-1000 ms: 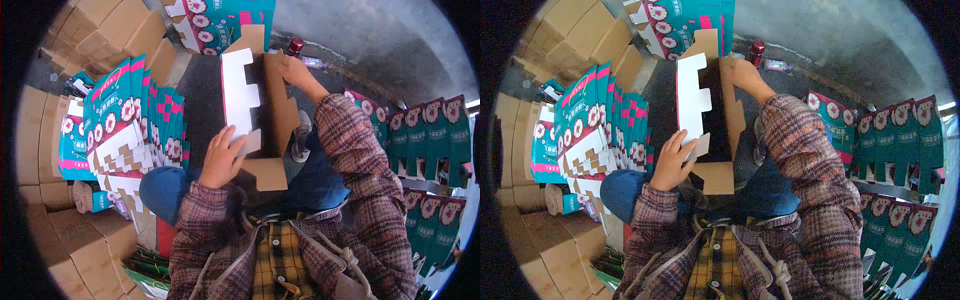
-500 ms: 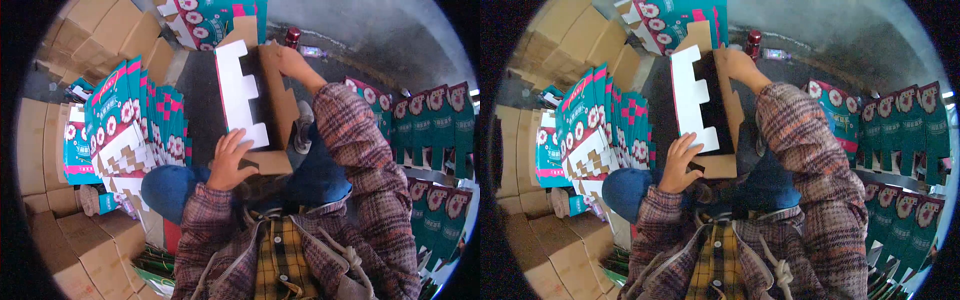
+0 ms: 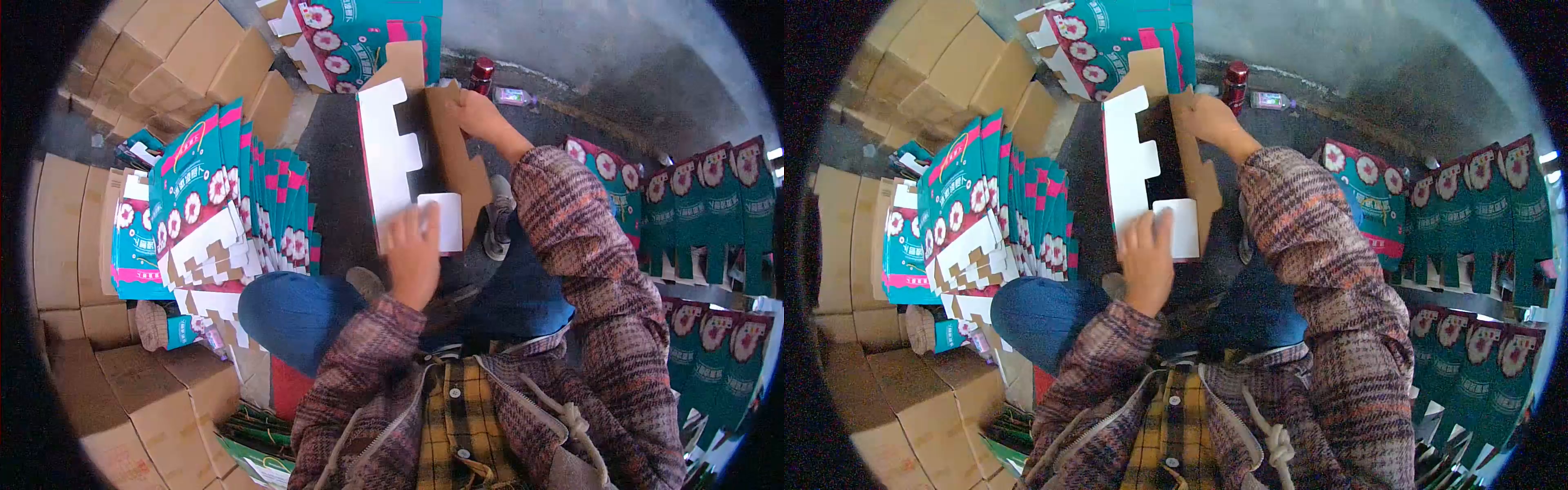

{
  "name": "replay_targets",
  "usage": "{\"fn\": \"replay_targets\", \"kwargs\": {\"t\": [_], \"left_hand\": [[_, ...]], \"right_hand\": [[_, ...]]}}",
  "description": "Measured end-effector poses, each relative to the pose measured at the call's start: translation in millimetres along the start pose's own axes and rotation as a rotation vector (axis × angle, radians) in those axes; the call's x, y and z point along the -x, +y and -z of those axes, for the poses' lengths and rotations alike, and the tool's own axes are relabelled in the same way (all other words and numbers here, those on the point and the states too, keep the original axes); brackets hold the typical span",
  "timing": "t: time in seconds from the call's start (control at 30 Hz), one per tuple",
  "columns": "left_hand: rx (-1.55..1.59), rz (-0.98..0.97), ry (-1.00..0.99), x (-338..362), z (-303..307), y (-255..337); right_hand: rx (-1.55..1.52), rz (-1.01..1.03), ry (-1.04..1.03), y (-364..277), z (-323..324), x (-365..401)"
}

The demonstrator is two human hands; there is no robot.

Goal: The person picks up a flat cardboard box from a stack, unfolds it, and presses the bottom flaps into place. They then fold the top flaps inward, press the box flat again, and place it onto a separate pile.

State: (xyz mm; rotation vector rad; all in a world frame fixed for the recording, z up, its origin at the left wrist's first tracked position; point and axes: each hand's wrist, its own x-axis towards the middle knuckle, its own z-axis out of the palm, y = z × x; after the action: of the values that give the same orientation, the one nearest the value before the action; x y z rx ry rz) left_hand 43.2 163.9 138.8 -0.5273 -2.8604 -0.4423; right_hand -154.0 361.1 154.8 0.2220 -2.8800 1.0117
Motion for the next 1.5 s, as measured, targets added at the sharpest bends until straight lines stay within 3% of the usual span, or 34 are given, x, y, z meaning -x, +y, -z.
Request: {"fn": "replay_targets", "kwargs": {"t": [0.03,0.13,0.2,0.27,0.4,0.57,0.63,0.73,1.1,1.17,1.33,1.4,1.5], "left_hand": [[-0.041,-0.101,0.022,0.7,-6.8,2.4],[-0.025,-0.105,0.020,2.6,-6.1,6.0],[-0.079,-0.125,0.021,2.2,-0.2,12.1],[0.077,-0.080,0.011,2.9,2.8,15.8],[0.069,-0.049,0.011,4.2,1.0,13.0],[0.028,0.016,0.073,6.4,0.6,0.2],[0.019,-0.044,0.034,7.5,6.1,2.0],[0.042,-0.061,0.009,10.8,-2.9,2.7],[-0.038,-0.008,-0.018,13.2,-0.4,10.1],[0.073,0.037,-0.037,16.2,6.5,26.3],[0.107,-0.047,0.000,14.5,0.7,38.1],[0.060,-0.047,0.067,13.1,-8.5,30.2],[0.017,-0.043,0.081,24.3,-1.6,10.0]], "right_hand": [[0.000,0.007,0.005,2.5,-1.8,-1.7],[0.105,-0.008,0.026,1.4,2.6,-0.9],[0.008,-0.113,-0.085,2.5,6.0,3.3],[-0.022,-0.103,-0.053,2.6,4.0,3.4],[-0.167,-0.114,0.049,3.7,0.6,8.2],[-0.185,-0.087,0.036,-15.6,17.4,31.0],[-0.390,-0.303,-0.097,-13.6,17.6,33.0],[-0.291,-0.159,-0.003,15.4,-0.2,26.2],[-0.389,-0.220,-0.027,12.8,0.8,31.9],[-0.391,-0.194,-0.002,15.4,-1.4,32.0],[-0.359,-0.172,-0.008,6.3,12.1,39.7],[-0.603,-0.315,-0.198,6.0,18.1,41.5],[-0.756,-0.222,-0.024,16.4,25.7,29.7]]}}
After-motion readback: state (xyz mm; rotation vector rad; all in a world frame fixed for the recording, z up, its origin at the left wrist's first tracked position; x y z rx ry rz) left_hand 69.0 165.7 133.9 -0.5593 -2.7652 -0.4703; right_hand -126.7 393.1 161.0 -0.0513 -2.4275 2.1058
